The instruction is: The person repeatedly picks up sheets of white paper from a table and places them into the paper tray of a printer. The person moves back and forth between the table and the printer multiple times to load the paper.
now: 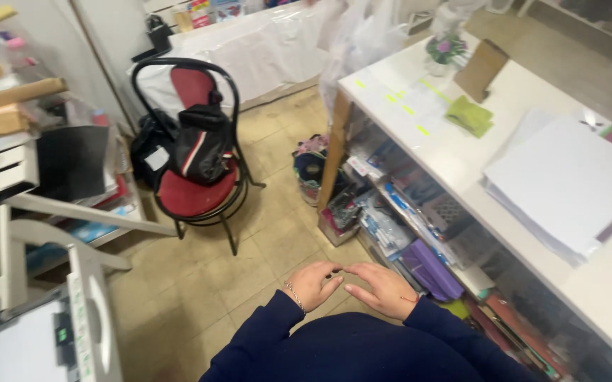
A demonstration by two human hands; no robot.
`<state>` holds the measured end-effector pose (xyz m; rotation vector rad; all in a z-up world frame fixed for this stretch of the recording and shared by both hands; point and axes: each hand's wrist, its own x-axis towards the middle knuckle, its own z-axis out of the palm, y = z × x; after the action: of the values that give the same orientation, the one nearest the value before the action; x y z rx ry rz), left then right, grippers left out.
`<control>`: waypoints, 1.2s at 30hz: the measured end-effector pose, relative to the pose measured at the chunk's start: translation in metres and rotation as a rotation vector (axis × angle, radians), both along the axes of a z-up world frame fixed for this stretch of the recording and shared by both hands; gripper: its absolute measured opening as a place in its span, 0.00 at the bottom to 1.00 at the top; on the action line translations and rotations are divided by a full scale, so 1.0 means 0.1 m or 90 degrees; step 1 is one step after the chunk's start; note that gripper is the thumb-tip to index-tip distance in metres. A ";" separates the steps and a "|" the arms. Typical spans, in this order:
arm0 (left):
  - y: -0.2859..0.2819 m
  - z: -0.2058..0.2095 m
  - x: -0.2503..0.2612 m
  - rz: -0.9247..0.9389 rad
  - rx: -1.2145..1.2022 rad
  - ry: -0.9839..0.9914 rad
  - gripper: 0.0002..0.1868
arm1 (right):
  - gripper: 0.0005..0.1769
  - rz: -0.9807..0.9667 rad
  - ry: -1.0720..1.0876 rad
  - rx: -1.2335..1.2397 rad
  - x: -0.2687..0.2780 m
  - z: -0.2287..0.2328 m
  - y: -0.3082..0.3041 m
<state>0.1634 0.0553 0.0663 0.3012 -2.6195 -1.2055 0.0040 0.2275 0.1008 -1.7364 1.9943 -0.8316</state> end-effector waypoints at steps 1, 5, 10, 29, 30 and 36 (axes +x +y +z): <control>0.10 -0.06 -0.21 -0.015 0.005 0.002 0.17 | 0.25 -0.015 0.002 0.005 -0.16 -0.03 0.14; 0.54 -0.15 -0.87 -0.063 0.030 0.083 0.16 | 0.25 -0.087 0.046 -0.028 -0.67 -0.06 0.66; 0.91 0.05 -1.45 -0.122 0.065 0.107 0.19 | 0.24 -0.158 0.079 -0.058 -1.06 0.15 1.12; 1.08 0.42 -3.09 -0.272 0.219 0.068 0.15 | 0.17 -0.586 0.397 0.113 -2.19 0.54 2.03; 1.05 0.41 -3.13 -0.265 0.220 0.068 0.15 | 0.15 -0.571 0.389 0.115 -2.20 0.56 2.03; 0.95 0.43 -3.33 -0.295 0.256 0.073 0.14 | 0.14 -0.657 0.291 0.054 -2.19 0.69 1.94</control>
<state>-0.1695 0.1505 0.1090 -0.3204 -2.4000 -1.8370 -0.2150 0.4211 0.1696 -0.7829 3.2297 -0.6016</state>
